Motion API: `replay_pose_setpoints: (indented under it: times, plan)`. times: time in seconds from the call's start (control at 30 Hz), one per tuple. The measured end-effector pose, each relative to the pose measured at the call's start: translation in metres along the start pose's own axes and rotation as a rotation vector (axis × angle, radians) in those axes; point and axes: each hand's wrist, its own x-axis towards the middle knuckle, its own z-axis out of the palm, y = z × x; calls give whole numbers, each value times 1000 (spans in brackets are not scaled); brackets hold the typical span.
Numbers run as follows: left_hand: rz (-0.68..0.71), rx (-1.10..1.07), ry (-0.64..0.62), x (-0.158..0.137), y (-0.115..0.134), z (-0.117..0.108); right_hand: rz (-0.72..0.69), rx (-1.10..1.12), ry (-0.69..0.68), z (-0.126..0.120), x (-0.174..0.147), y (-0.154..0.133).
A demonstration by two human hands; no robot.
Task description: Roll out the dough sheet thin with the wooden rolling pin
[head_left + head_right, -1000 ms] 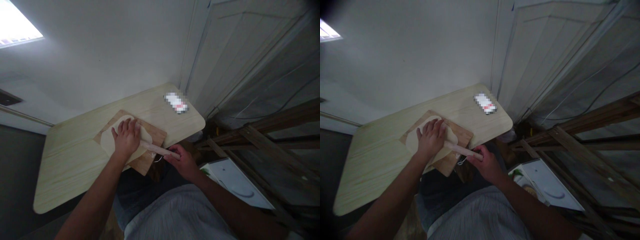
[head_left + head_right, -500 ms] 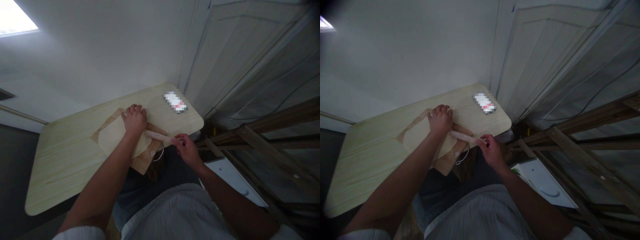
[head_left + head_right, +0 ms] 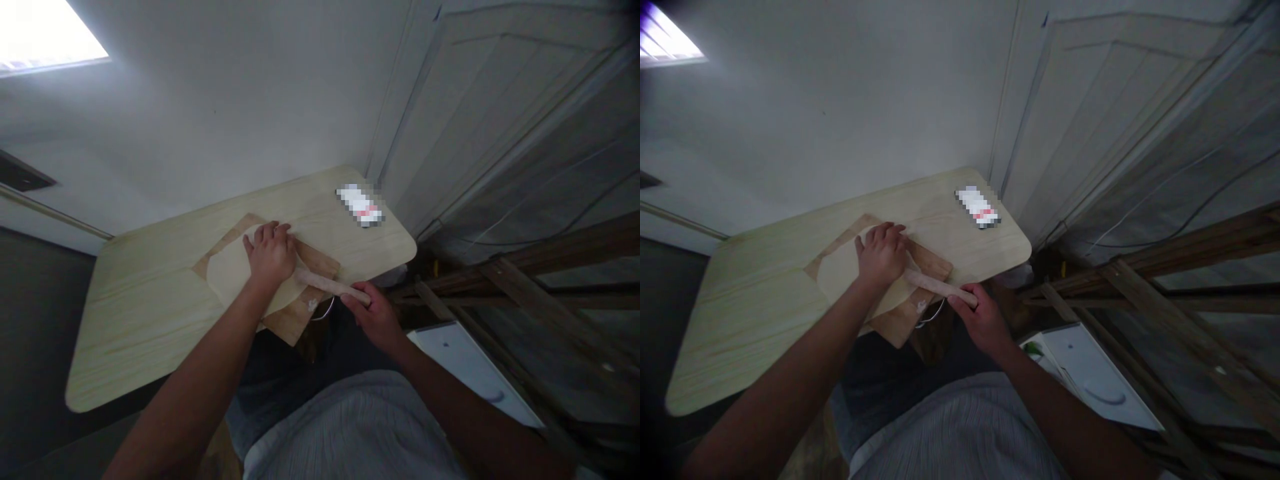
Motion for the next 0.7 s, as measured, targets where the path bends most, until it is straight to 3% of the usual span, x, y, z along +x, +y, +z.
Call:
replay_pose_setpoints:
  times: [0.43, 0.57, 0.7]
  plan:
    - [-20, 42, 31, 55, 27, 19, -31, -53, 119, -16, 30, -1]
    - [-19, 31, 16, 56, 29, 18, -54, -67, 106, -16, 34, -2]
    - [-26, 31, 1, 36, 19, 12, -65, -96, 31, -13, 20, -4]
